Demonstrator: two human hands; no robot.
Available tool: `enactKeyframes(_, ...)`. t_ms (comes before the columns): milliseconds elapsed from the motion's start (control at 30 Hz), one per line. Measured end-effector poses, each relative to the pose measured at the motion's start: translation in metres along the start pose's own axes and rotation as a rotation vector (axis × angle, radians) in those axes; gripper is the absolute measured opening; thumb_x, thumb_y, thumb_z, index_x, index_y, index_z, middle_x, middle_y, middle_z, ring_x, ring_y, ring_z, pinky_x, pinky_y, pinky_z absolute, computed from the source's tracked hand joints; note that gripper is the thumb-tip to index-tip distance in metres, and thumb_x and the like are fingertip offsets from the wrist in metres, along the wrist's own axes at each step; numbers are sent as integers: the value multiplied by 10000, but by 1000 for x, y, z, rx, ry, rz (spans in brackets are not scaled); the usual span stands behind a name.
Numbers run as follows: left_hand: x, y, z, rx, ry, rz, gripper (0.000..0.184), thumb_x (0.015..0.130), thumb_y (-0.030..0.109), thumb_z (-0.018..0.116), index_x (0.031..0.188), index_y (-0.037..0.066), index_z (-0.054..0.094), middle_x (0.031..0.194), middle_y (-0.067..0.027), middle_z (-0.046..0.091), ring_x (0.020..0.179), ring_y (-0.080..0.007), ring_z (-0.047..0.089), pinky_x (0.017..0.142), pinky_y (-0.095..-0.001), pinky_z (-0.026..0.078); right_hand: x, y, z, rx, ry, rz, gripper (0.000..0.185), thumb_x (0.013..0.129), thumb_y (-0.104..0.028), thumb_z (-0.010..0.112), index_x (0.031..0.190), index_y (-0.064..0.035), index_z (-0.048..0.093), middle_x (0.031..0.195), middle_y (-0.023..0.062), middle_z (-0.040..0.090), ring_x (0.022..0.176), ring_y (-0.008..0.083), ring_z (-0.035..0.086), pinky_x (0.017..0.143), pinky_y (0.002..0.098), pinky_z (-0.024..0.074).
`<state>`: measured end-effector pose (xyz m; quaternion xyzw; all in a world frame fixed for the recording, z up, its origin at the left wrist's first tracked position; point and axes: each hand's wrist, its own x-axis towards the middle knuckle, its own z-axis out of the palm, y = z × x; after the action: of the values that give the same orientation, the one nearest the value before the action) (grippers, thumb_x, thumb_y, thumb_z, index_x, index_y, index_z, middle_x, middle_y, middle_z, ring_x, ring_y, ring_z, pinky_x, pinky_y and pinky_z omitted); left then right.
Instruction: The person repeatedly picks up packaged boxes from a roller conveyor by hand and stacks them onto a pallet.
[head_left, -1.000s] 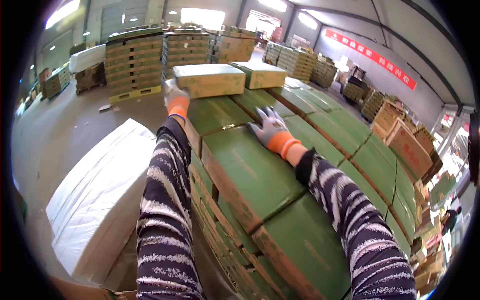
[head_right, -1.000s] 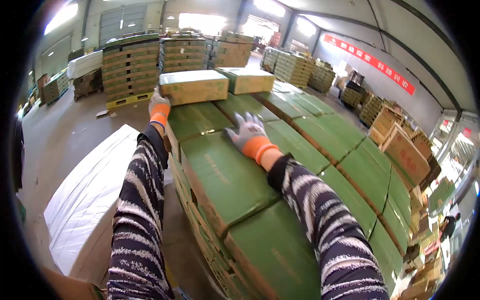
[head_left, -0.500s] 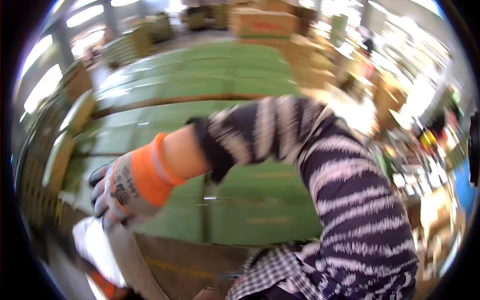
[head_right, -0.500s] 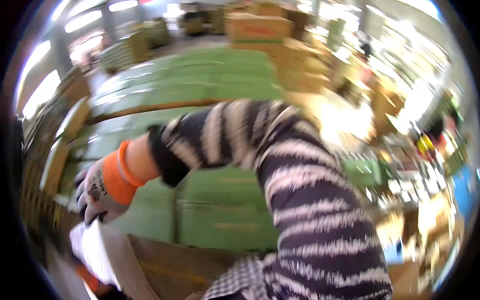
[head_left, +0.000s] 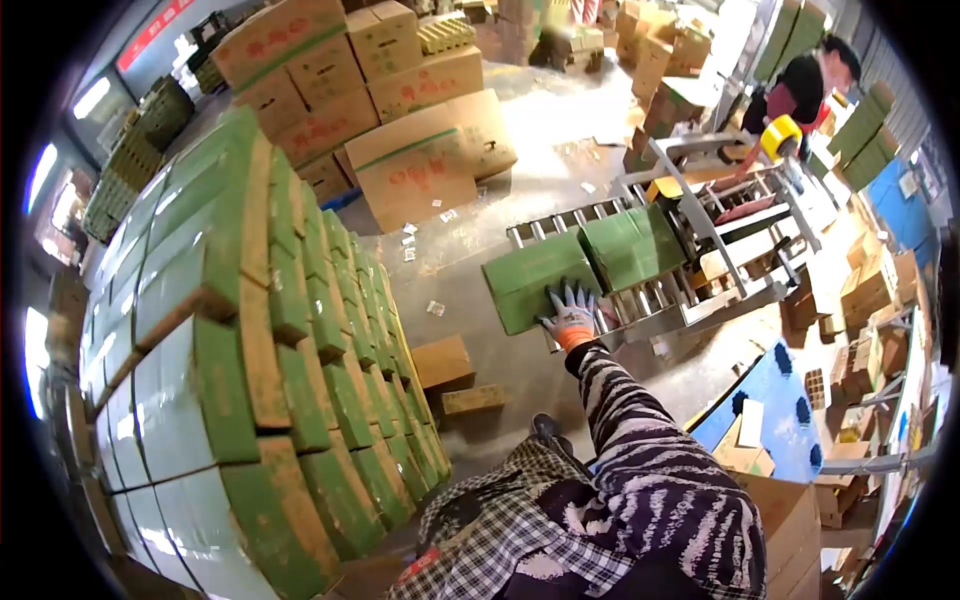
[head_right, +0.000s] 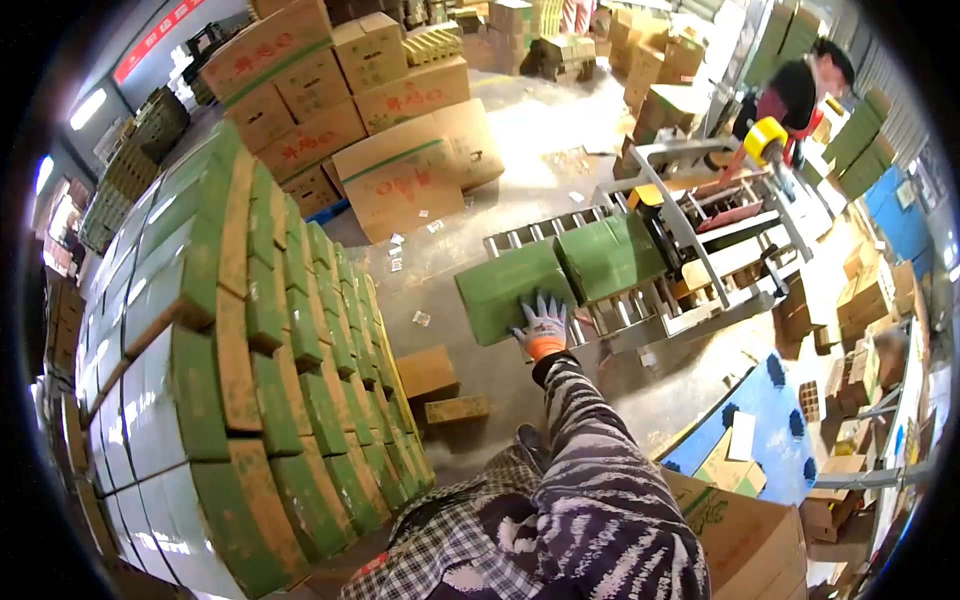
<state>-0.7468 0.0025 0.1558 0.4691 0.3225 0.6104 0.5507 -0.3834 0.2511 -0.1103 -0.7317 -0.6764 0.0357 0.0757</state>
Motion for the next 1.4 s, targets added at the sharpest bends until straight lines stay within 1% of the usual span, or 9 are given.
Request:
enactKeyframes(167, 114, -92, 67, -187, -108, -156, 616, 881, 150, 517, 1417, 16, 244, 1404, -191, 348, 1307, -366, 326, 1105, -418, 223, -2, 38, 12, 123, 24, -92, 658, 731, -520, 631, 1287, -195, 496, 1398, 184, 348, 1287, 426, 278, 1065, 541, 201)
enactKeyframes(333, 179, -405, -9, 201, 117, -766, 737, 851, 212, 647, 1425, 52, 213, 1365, -104, 387, 1217, -198, 419, 992, -323, 367, -12, 86, -3, 169, 45, -328, 652, 709, -414, 708, 1264, -143, 500, 1319, 184, 428, 1211, 379, 407, 1027, 469, 314)
enactKeyframes(533, 204, -443, 36, -268, 290, -971, 464, 821, 313, 692, 1141, -3, 578, 1012, -51, 641, 878, -165, 629, 748, -293, 528, 52, 193, 89, 1579, 441, 1089, 619, 735, -172, 777, 1231, -6, 446, 1056, 32, 551, 859, 153, 520, 733, 318, 477)
enactKeyframes(667, 195, -441, 23, -376, 356, -734, 440, 854, 294, 648, 1183, 16, 555, 1148, -79, 593, 1004, -197, 594, 859, -334, 501, 68, 180, 84, 2127, 240, 833, 401, 896, -225, 549, 1255, -50, 512, 1152, 41, 594, 1033, 180, 522, 944, 303, 373)
enactKeyframes(867, 171, -270, 44, -124, 496, -642, 493, 828, 225, 680, 1252, 40, 510, 1194, -82, 563, 1057, -166, 547, 900, -320, 457, 0, 109, -13, 2261, -319, -88, 522, 960, -297, 380, 1442, -141, 257, 1479, 62, 268, 1308, 285, 328, 1075, 414, 275)
enactKeyframes(933, 153, -198, 44, 13, 555, -390, 610, 809, 193, 698, 1325, 39, 413, 1293, -94, 474, 1155, -173, 467, 953, -324, 410, 14, 58, -64, 2376, -363, 614, 507, 960, -329, 408, 1427, -164, 295, 1469, 60, 288, 1309, 274, 319, 1087, 448, 242)
enactKeyframes(1000, 127, -161, 30, 151, 614, -129, 739, 797, 166, 708, 1397, 36, 297, 1395, -103, 364, 1250, -182, 376, 1016, -327, 351, 29, 23, -78, 2526, -806, -235, 529, 950, -412, 411, 1374, -96, 385, 1404, 63, 399, 1277, 260, 365, 1081, 426, 256)
enactKeyframes(1100, 95, -25, 58, 442, 578, 29, 980, 773, 257, 739, 1451, 9, 75, 1510, -143, 136, 1376, -218, 172, 1108, -340, 171, 54, -76, -167, 2490, -1051, -581, 572, 951, -464, 385, 1360, -66, 391, 1376, 64, 431, 1239, 242, 409, 1061, 404, 290)
enactKeyframes(1400, -64, 235, 18, 549, 834, 493, 756, 852, 125, 554, 1464, 73, 112, 1372, -87, 372, 1183, -177, 419, 961, -305, 378, -36, -385, -380, 2343, -1356, -569, 472, 952, -342, 461, 1377, -150, 388, 1366, 43, 425, 1195, 200, 442, 996, 397, 370)
